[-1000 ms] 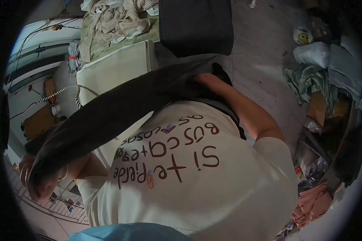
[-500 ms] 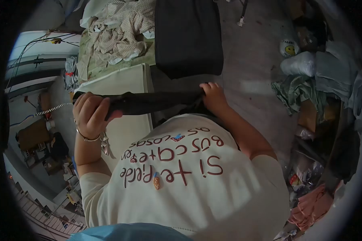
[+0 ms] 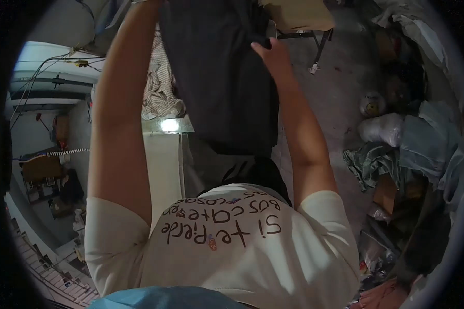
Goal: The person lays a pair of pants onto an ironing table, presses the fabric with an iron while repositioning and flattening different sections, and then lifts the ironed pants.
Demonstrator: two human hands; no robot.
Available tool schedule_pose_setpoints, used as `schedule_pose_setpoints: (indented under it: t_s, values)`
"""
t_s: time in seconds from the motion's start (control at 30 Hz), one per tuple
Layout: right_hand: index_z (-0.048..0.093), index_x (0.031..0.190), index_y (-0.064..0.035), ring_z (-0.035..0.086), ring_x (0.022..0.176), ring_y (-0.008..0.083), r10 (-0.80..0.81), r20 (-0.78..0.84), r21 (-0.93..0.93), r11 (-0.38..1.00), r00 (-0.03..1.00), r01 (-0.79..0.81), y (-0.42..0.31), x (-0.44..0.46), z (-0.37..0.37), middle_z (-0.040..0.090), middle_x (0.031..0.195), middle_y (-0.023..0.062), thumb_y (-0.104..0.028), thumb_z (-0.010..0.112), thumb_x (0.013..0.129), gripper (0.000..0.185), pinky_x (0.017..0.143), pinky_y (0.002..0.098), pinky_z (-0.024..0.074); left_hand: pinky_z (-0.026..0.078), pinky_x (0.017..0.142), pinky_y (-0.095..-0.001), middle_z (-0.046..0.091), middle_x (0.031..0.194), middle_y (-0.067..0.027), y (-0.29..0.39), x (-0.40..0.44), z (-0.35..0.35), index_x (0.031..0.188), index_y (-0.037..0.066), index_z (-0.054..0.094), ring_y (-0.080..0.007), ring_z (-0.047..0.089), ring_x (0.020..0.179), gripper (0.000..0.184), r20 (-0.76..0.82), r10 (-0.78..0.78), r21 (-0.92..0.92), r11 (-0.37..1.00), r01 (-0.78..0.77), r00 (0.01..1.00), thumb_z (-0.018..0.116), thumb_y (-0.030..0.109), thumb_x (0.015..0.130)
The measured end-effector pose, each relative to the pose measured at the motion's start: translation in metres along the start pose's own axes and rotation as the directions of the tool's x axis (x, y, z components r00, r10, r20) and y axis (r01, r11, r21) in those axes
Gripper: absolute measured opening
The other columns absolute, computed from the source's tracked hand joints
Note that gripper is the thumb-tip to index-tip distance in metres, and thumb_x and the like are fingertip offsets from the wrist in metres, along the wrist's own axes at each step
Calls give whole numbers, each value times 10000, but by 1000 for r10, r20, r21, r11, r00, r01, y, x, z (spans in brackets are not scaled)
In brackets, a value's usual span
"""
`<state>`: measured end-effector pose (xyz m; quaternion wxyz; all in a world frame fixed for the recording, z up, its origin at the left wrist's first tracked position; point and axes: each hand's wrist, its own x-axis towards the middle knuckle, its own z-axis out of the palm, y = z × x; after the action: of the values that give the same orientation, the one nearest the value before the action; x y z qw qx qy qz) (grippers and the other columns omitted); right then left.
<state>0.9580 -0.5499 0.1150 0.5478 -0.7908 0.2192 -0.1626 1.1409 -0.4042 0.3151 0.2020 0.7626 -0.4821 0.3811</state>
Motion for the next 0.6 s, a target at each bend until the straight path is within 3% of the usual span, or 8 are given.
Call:
schedule_pose_setpoints:
  t_s: [0.13, 0.23, 0.33, 0.37, 0.47, 0.5, 0.53, 0.6]
  values:
    - [561, 1058, 53, 600, 929, 328, 195, 118, -173, 970, 974, -174, 149, 67, 39, 627, 994, 192, -340, 681, 765, 505, 769, 396, 469, 445, 862, -407, 546, 1119, -165, 39, -139, 30, 1108, 42, 531, -370, 515, 1046, 391, 141, 37, -183, 983, -11, 989, 675, 185, 774]
    - [528, 1102, 80, 590, 964, 315, 303, 213, -19, 952, 929, -307, 211, 0, 67, 610, 1030, 222, -303, 601, 837, 472, 812, 390, 457, 440, 858, -418, 493, 1150, -176, 75, -299, -3, 1098, 46, 504, -377, 499, 1040, 381, 461, -279, -244, 873, 423, 842, 656, 151, 765]
    - [561, 954, 69, 577, 908, 353, 523, 284, -279, 847, 803, -453, 238, -74, 64, 595, 968, 244, -373, 528, 874, 450, 787, 386, 430, 447, 847, -393, 525, 1065, -178, 125, -449, -80, 1044, 28, 512, -361, 521, 1003, 274, 605, -607, -90, 592, 801, 516, 613, 89, 796]
    - [525, 776, -4, 509, 559, 161, 317, 256, -155, 946, 913, -285, 260, -102, 65, 529, 640, 73, -384, 508, 898, 400, 494, 315, 398, 450, 840, -394, 529, 1059, -174, 149, -478, -116, 1035, 35, 517, -357, 528, 995, 254, 622, -687, 48, 514, 856, 377, 602, 99, 804]
    - [556, 893, -16, 530, 610, 146, 295, 307, -135, 955, 905, -265, 260, -141, 53, 577, 754, 56, -392, 510, 900, 379, 502, 295, 428, 457, 823, -399, 546, 1033, -172, 219, -562, -207, 1013, 49, 534, -352, 544, 973, 220, 520, -854, 320, 215, 923, 19, 582, 136, 817]
    - [551, 863, 52, 538, 701, 266, 400, 343, -242, 912, 850, -331, 258, -143, 50, 588, 793, 182, -340, 504, 903, 397, 684, 379, 428, 461, 814, -403, 558, 1013, -173, 248, -581, -231, 999, 57, 545, -350, 553, 959, 209, 481, -862, 400, 54, 915, -159, 573, 164, 823]
    - [554, 903, 7, 533, 619, 156, 182, 367, -160, 978, 912, -131, 310, -141, 53, 589, 781, 81, -380, 520, 896, 388, 500, 285, 442, 461, 814, -403, 558, 1013, -173, 273, -589, -252, 999, 57, 545, -350, 553, 959, 209, 366, -905, 411, -53, 910, -217, 573, 164, 823]
    - [559, 843, 31, 507, 626, 219, 261, 346, -176, 961, 901, -211, 261, -145, 52, 571, 724, 119, -353, 501, 911, 393, 574, 344, 416, 463, 808, -420, 577, 977, -180, 318, -606, -290, 994, 69, 571, -351, 565, 948, 227, 355, -830, 594, -156, 789, -431, 554, 226, 832]
